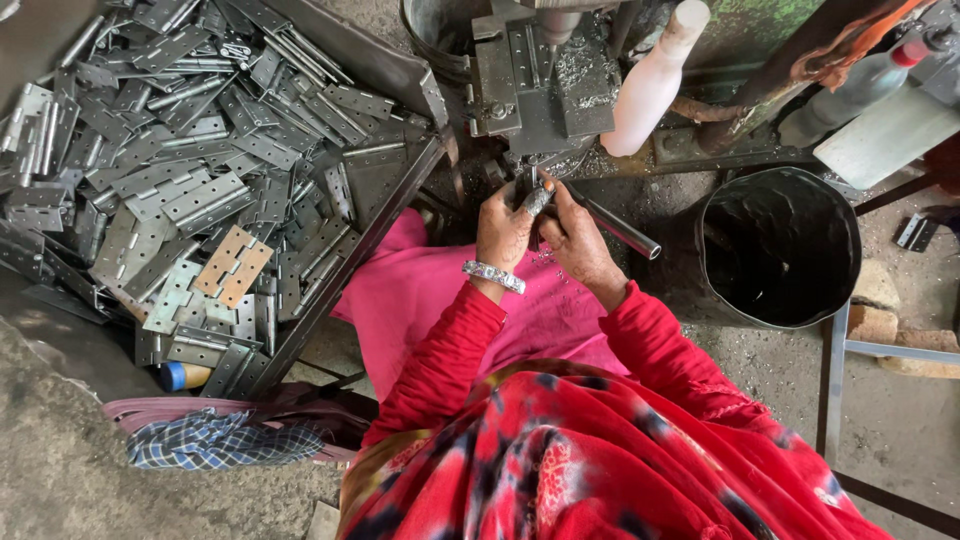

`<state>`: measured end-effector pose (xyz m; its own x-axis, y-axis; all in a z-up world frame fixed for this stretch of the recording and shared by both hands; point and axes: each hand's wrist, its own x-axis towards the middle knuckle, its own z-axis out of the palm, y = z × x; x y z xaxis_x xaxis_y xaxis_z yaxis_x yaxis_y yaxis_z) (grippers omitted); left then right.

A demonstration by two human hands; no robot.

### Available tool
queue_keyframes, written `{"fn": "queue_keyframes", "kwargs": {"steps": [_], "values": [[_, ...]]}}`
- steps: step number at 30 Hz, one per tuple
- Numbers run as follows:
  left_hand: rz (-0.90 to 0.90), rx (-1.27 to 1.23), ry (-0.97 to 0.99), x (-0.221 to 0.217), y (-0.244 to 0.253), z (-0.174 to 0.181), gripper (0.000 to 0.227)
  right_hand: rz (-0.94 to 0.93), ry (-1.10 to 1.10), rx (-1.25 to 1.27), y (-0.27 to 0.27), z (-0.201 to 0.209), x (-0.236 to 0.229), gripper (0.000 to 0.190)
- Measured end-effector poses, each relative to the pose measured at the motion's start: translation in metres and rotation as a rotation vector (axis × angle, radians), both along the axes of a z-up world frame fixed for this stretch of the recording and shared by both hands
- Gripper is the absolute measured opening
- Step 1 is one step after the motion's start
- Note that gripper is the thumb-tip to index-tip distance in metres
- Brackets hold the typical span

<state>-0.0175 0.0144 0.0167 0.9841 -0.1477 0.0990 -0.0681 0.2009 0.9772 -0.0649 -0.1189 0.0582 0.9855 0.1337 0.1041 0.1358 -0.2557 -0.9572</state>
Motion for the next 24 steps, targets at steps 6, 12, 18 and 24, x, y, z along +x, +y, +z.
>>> {"fn": "queue_keyframes", "kwargs": {"steps": [6, 12, 18, 24], "values": [[0.018, 0.043, 0.008, -0.004, -0.001, 0.012, 0.037, 0.019, -0.057, 0.029, -0.001, -0.004, 0.002, 0.070], [0.191, 0.450, -0.166, -0.011, -0.004, 0.011, 0.035, -0.124, 0.031, -0.217, 0.002, -0.011, 0.004, 0.071], [0.179, 0.364, 0.052, 0.002, -0.002, -0.036, 0.034, -0.151, -0.113, 0.085, -0.006, -0.041, 0.010, 0.064], [-0.144, -0.180, 0.263, 0.026, 0.016, -0.075, 0.030, -0.121, 0.264, 0.716, -0.024, -0.050, 0.012, 0.061]]}}
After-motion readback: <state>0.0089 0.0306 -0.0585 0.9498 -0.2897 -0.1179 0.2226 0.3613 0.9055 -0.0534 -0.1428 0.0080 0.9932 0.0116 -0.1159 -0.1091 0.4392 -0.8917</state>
